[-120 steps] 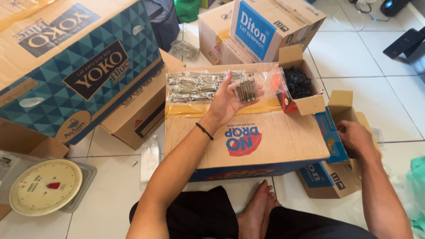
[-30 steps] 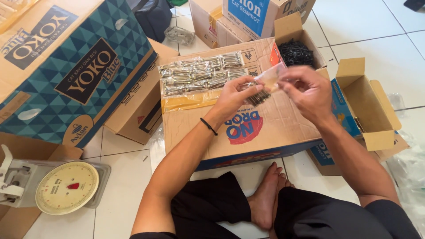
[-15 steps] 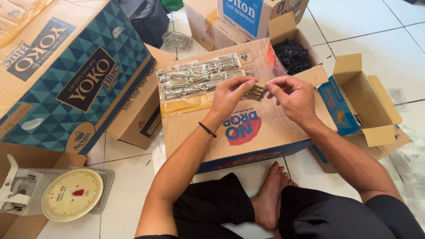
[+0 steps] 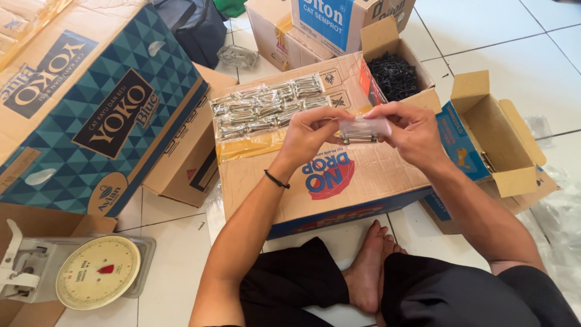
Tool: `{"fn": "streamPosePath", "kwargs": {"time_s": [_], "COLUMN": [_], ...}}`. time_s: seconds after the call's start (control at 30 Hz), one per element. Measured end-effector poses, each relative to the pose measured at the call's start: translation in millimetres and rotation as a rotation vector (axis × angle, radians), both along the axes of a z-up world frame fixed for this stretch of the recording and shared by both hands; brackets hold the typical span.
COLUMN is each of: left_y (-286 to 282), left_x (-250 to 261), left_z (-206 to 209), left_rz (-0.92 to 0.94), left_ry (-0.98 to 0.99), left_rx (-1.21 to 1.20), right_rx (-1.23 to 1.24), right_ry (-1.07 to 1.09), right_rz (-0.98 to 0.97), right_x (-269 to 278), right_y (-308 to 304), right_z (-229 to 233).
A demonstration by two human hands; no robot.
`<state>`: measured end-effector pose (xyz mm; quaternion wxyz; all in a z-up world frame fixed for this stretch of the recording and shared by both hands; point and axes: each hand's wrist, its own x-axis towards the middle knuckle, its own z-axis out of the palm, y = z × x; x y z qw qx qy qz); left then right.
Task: The person sorts small metal hardware components by hand, placing them into a transparent plastic bag while sitting on the floor.
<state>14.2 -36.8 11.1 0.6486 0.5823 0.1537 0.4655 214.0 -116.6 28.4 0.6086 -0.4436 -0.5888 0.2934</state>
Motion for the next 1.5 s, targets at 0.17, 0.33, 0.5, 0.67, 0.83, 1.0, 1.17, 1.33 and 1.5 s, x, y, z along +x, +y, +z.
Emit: {"fn": "streamPosePath", "kwargs": {"time_s": [0.17,0.33,0.5,0.67,0.83,1.0,1.17,1.33,1.5], "left_y": [-4,-1,1,5,8,5,13,6,14], "left_x": [-5,-6,-1,4,12,10,17,15,16], "left_z": [11,6,-4,-11,-19,-20,-24,-32,-39], "left_rz": [-0.041,-0.042,0.002,0.043,0.061,0.083,0.046,0.015,0.062], "left_ry": [0.001,0.031,0.08,0.071,0.007,-0.072,-0.056,-0.088,0.029], "left_rx": [0.101,0.167,0.197,0.231,0.155,0.097,0.082,0.079,0.223], "right_rx": [0.046,0.108,0.069,0.048,-0.037,-0.202,-0.132,-0.076,-0.161], "right_ry": [-0.054,-0.096,-0.07,-0.203,-0.128,0.063,-0.064,-0.077,-0.108], "right_rz": [0.003,0.079,0.119,-0.022,-0.106,-0.056,-0.104,-0.049,-0.112], "right_x": [3,12,13,2,-11,-28,13,14,11], "right_y": [-5,-5,-7,-9,-9,-17,13,15,12], "right_z": [0,-5,-10,-3,8,17,-24,-32,-35]}}
